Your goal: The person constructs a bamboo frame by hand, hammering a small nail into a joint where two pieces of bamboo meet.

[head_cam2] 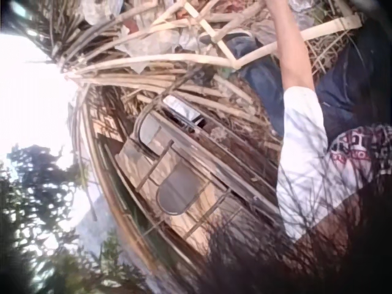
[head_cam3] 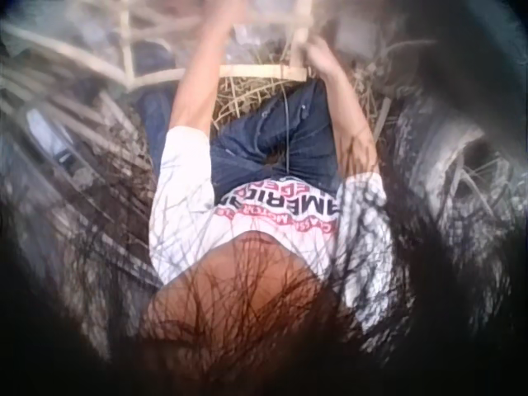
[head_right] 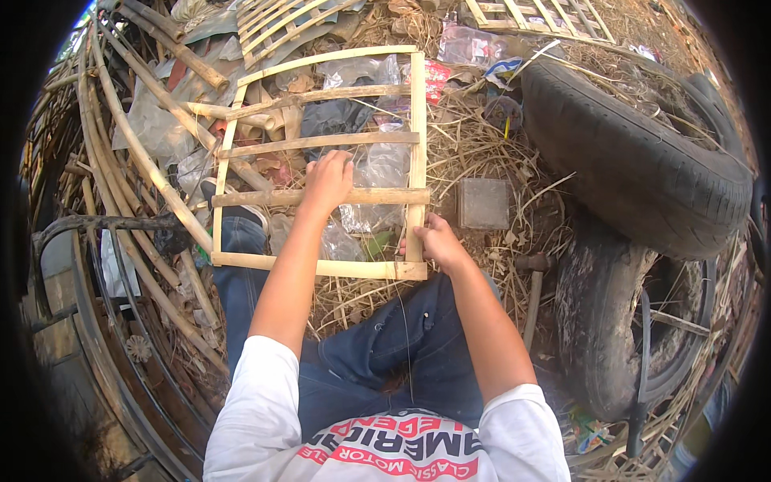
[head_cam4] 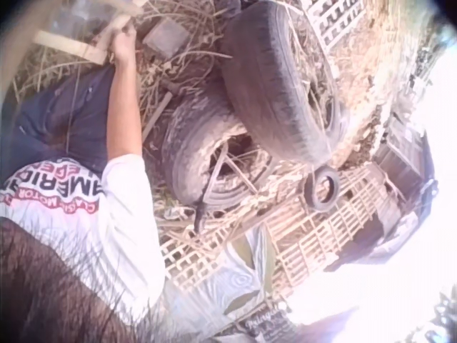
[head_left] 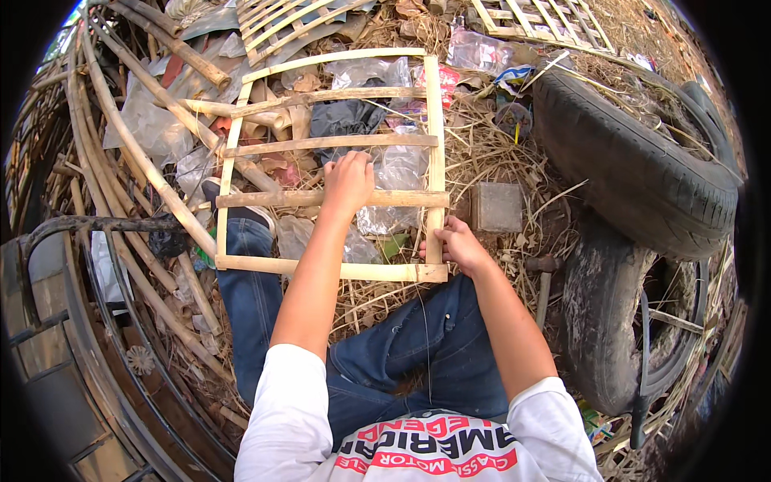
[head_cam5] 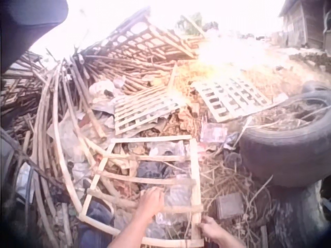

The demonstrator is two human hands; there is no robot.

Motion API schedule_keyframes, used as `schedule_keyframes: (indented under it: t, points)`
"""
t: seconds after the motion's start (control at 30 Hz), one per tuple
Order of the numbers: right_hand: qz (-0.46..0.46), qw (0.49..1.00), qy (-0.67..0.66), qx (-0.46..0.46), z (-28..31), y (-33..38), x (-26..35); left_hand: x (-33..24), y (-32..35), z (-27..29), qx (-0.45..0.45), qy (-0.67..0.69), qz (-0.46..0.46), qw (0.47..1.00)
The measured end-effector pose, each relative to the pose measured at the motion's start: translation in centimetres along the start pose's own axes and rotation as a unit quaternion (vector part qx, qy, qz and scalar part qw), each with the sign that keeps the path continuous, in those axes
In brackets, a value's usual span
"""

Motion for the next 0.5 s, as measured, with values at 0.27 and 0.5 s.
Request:
schedule_keyframes:
  t: [0.27, 0.5]
  points:
    - [0.002, 1.000, -0.002, -0.005, 0.1, -0.1, -0.1, -3.1, 2.8, -0.2, 0.065, 0.008, -0.054, 0.996]
    - [0.089, 0.993, -0.060, -0.046, 1.1, 0.3, -0.3, -4.7, 1.8, -0.2, 0.064, -0.010, -0.048, 0.997]
Point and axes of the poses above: each hand's wrist, its own y-axis away from the middle knuckle, its own z-axis out of the back of the hand, x = y × z, the point moved 1 cm from there along -y, towards the middle knuckle, and after that the axes turned 3 degrees about -z, right-handed, at the moved point
